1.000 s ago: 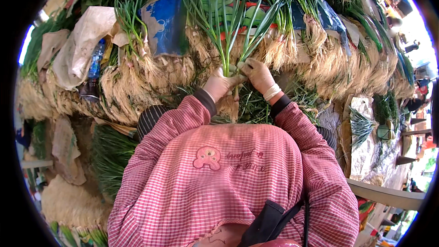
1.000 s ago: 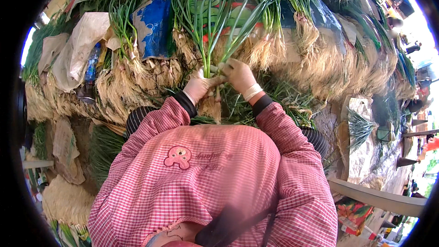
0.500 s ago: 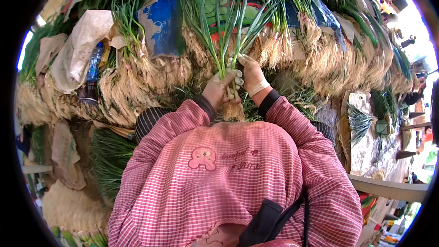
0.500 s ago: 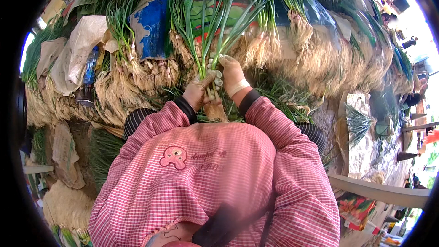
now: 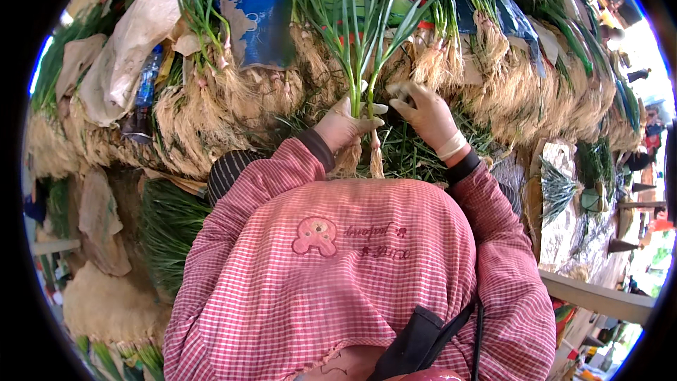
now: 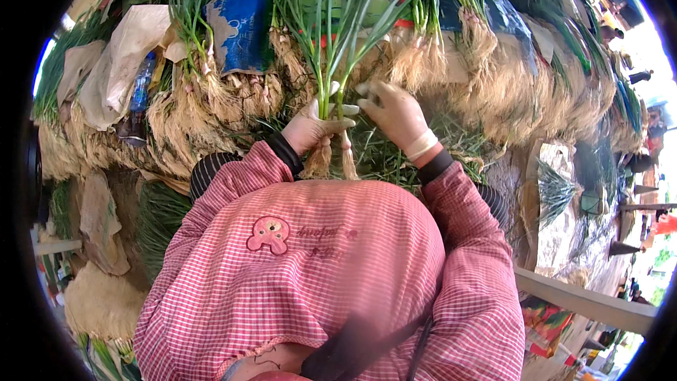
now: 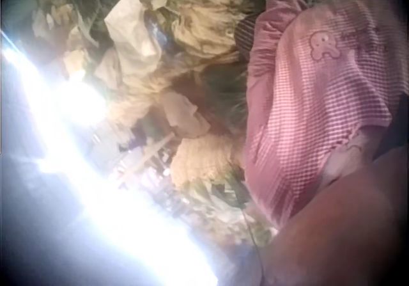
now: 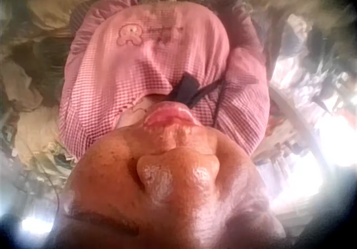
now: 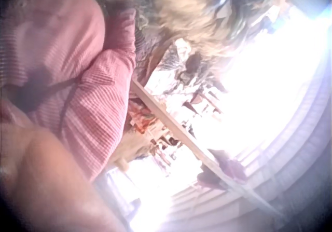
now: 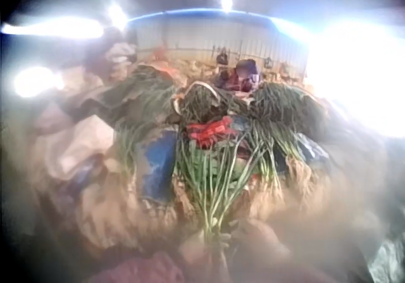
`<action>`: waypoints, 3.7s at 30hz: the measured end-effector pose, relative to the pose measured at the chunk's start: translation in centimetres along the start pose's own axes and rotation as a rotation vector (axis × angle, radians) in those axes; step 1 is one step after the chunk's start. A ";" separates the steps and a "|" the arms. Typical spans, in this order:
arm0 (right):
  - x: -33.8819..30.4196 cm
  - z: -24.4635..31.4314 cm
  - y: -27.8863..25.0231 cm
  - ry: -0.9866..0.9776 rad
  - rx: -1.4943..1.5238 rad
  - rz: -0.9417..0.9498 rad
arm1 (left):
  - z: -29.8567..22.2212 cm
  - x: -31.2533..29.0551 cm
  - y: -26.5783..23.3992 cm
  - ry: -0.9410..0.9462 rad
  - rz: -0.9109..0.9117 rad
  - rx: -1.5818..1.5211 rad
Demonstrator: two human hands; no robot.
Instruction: The person peels dry outer layers from bunches of green onions, sorts them, and ties the cleaned bunches with a rubber band before placing them to the side.
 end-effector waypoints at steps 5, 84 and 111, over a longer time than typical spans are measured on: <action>0.2 5.7 2.8 -0.345 -0.617 -0.191 | -1.0 0.8 0.7 0.123 0.039 0.443; 4.0 -3.9 4.9 -0.045 0.716 0.224 | -1.9 1.8 0.2 -0.148 -0.132 0.170; 12.0 -7.3 -5.1 0.299 -0.247 -0.424 | -5.7 2.0 -1.4 0.024 -0.149 -0.358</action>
Point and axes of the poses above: each hand's wrist, its own x-axis towards the middle knuckle, its own y-axis out of the palm, z = x × y, the point moved 8 cm from there along x, towards the middle knuckle, and after that the axes turned 10 degrees about y, right-handed, at the moved point
